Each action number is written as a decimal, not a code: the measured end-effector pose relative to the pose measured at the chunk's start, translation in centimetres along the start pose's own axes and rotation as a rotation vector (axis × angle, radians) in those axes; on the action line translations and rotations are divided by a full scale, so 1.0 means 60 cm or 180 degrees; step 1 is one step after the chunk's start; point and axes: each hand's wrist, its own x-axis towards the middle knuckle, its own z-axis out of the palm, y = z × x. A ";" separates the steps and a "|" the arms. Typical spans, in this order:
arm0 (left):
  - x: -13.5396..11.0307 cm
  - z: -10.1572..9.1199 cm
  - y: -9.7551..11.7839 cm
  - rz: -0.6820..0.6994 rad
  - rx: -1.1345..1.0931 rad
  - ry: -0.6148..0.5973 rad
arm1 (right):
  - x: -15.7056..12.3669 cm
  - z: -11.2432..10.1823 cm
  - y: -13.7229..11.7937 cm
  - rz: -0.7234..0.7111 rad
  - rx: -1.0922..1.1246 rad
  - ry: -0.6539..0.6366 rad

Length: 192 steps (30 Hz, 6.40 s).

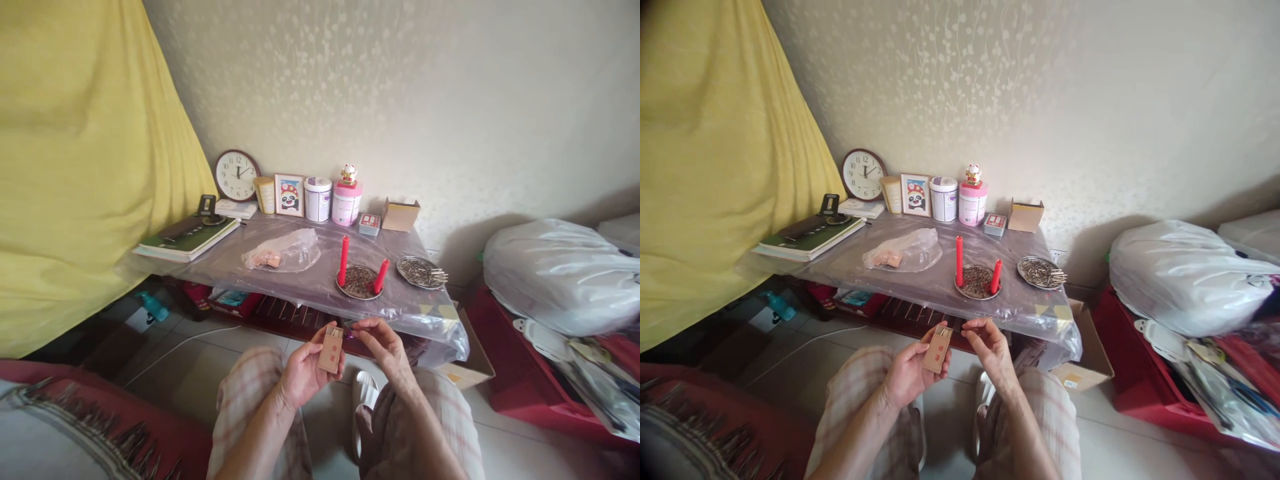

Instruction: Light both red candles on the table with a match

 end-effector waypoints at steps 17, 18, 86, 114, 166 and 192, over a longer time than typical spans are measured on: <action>0.005 0.002 -0.003 0.0461 -0.0161 0.0099 | -0.016 0.008 0.046 -0.1382 -0.2253 -0.1094; 0.005 0.002 -0.003 0.0454 -0.0159 0.0102 | -0.016 0.008 0.046 -0.1395 -0.2273 -0.1094; 0.007 0.004 -0.006 0.0914 0.0613 0.0395 | -0.009 0.016 0.043 -0.1449 -0.2273 -0.0273; 0.022 -0.006 -0.016 0.1040 0.0429 0.0514 | -0.001 0.005 0.054 -0.0776 -0.1376 -0.0391; -0.009 0.080 0.016 0.1215 0.1016 0.1066 | -0.021 0.051 -0.020 -0.2091 -0.1312 0.0661; -0.027 0.130 0.036 0.1225 0.0891 0.0928 | -0.028 0.074 -0.059 -0.2972 -0.1976 0.0686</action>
